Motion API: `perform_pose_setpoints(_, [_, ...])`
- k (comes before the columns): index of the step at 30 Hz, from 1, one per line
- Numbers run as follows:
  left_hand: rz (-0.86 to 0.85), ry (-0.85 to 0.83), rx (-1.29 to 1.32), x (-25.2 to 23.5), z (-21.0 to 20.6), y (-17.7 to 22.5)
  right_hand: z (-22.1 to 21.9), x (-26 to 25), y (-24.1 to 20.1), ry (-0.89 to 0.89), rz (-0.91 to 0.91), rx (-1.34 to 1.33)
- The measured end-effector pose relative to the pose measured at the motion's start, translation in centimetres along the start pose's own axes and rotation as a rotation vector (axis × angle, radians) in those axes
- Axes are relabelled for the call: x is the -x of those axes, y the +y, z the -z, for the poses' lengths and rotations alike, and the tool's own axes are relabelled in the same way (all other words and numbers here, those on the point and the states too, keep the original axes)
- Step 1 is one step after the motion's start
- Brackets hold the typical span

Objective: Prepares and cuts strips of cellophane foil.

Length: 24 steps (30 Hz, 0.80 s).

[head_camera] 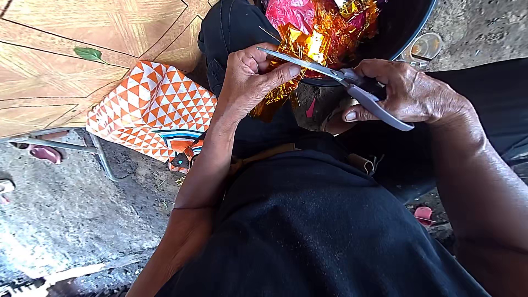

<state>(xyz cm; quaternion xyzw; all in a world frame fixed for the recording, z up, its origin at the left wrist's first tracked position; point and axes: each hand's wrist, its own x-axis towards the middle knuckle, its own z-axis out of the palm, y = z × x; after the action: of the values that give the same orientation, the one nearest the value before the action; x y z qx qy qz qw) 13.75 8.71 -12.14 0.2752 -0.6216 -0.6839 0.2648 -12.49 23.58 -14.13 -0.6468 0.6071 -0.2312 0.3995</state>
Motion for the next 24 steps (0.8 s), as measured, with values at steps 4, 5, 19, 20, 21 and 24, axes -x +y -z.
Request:
perform_pose_setpoints(4, [-0.002,0.005,-0.008,-0.13,-0.03,-0.01,-0.23,0.01,0.15,0.043,0.012,-0.004])
perform_pose_setpoints(5, [-0.002,0.005,-0.009,-0.15,-0.02,-0.03,-0.27,0.03,0.18,0.055,0.018,-0.008])
perform_pose_setpoints(19, [0.059,-0.05,0.011,0.28,0.45,-0.47,-0.14,0.22,0.78,0.134,0.067,0.023])
perform_pose_setpoints(20, [0.054,-0.05,0.009,0.27,0.44,-0.47,-0.08,0.24,0.75,0.133,0.068,0.027])
perform_pose_setpoints(21, [0.053,-0.049,0.007,0.25,0.4,-0.45,-0.03,0.25,0.7,0.133,0.068,0.031])
perform_pose_setpoints(24, [0.053,-0.045,0.012,0.21,0.32,-0.45,0.06,0.28,0.58,0.116,0.055,0.021])
